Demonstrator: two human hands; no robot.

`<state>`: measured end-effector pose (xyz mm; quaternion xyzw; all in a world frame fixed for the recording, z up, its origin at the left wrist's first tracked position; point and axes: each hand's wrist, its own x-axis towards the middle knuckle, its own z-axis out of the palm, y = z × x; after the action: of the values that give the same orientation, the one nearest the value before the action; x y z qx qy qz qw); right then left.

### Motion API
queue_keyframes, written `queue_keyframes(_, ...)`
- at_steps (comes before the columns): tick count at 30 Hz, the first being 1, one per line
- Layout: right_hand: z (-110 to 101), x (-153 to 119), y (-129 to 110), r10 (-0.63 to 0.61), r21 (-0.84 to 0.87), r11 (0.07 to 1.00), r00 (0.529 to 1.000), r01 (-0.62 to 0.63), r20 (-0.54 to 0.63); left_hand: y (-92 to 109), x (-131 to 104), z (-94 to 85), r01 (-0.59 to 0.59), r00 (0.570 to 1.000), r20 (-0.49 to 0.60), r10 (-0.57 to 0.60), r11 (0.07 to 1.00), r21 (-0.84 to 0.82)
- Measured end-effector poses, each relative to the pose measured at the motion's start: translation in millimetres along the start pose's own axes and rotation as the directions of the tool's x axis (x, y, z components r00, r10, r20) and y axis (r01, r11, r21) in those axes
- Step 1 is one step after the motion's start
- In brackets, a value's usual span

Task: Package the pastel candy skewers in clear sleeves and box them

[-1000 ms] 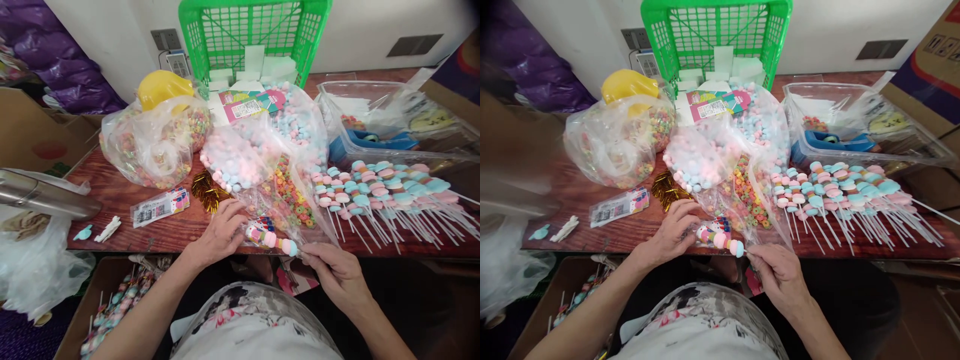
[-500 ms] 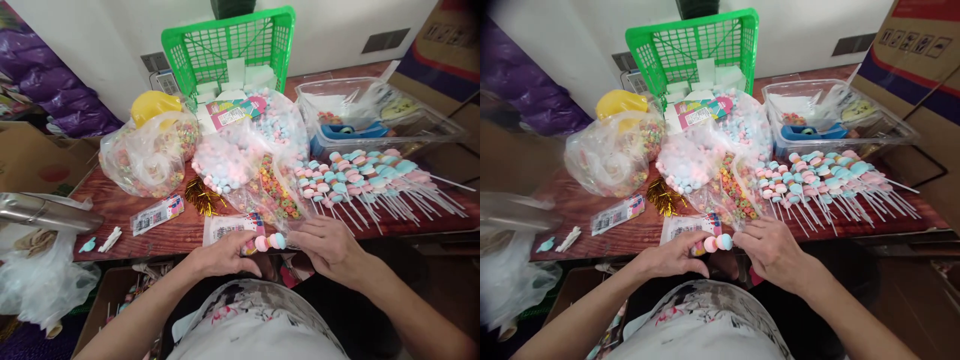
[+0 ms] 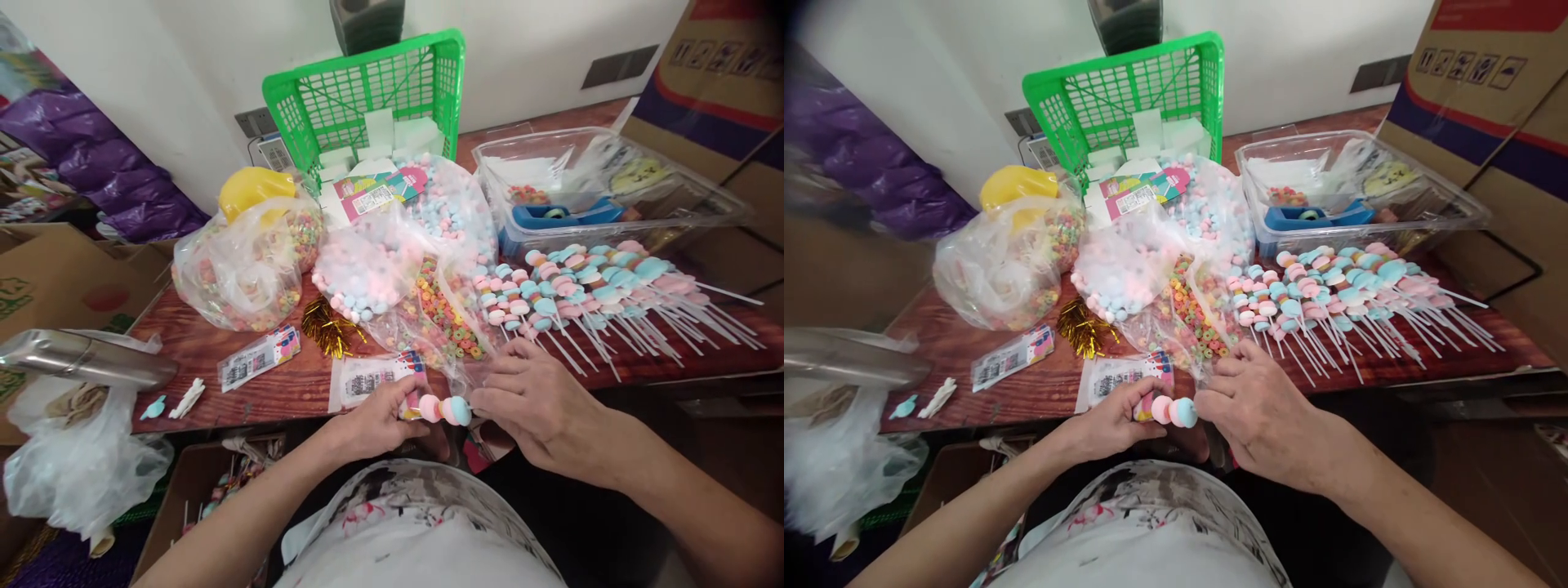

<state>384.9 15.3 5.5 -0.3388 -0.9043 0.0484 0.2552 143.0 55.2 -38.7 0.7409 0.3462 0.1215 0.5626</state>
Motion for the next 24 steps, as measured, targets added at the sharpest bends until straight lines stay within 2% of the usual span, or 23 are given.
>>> queue_keyframes(1, -1, -1, -2, 0.008, 0.001, 1.0, 1.0, -0.008, -0.002, 2, 1, 0.8, -0.014, 1.0, -0.009, 0.015, 0.997, 0.076)
queue_keyframes(3, -1, -1, -4, 0.017, -0.043, 0.999, 0.999, -0.018, -0.036, 7, 3, 3.3, -0.05, 0.998, 0.043, 0.043, 0.987, 0.151)
queue_keyframes(6, 1, -1, -2, 0.016, -0.156, 0.987, 0.998, -0.027, -0.068, 12, 3, 6.9, -0.081, 0.988, 0.144, 0.061, 0.987, 0.137)
queue_keyframes(8, 5, -2, -1, 0.015, -0.211, 0.977, 1.0, -0.019, -0.022, 14, 3, 6.9, -0.076, 0.985, 0.161, 0.057, 0.991, 0.113)
queue_keyframes(12, 15, -8, -4, 0.016, -0.264, 0.964, 0.99, 0.022, 0.142, 14, 1, -0.1, -0.056, 0.99, 0.134, 0.043, 0.994, 0.095)
queue_keyframes(14, 17, -10, -6, 0.014, -0.287, 0.957, 0.985, 0.036, 0.17, 14, -1, -4.0, -0.049, 0.993, 0.117, 0.032, 0.989, 0.138)
queue_keyframes(16, 18, -11, -7, 0.0, -0.318, 0.947, 0.986, 0.053, 0.167, 13, -4, -5.8, -0.051, 0.989, 0.148, 0.028, 0.987, 0.15)
queue_keyframes(20, 19, -7, -3, -0.073, -0.362, 0.924, 0.987, 0.122, 0.146, 8, -5, -3.1, -0.047, 0.951, 0.306, 0.054, 0.998, -0.029)
queue_keyframes(24, 25, -6, -2, -0.117, -0.296, 0.944, 0.986, 0.147, 0.114, 1, -2, 1.1, 0.05, 0.94, 0.341, 0.017, 0.981, -0.185)
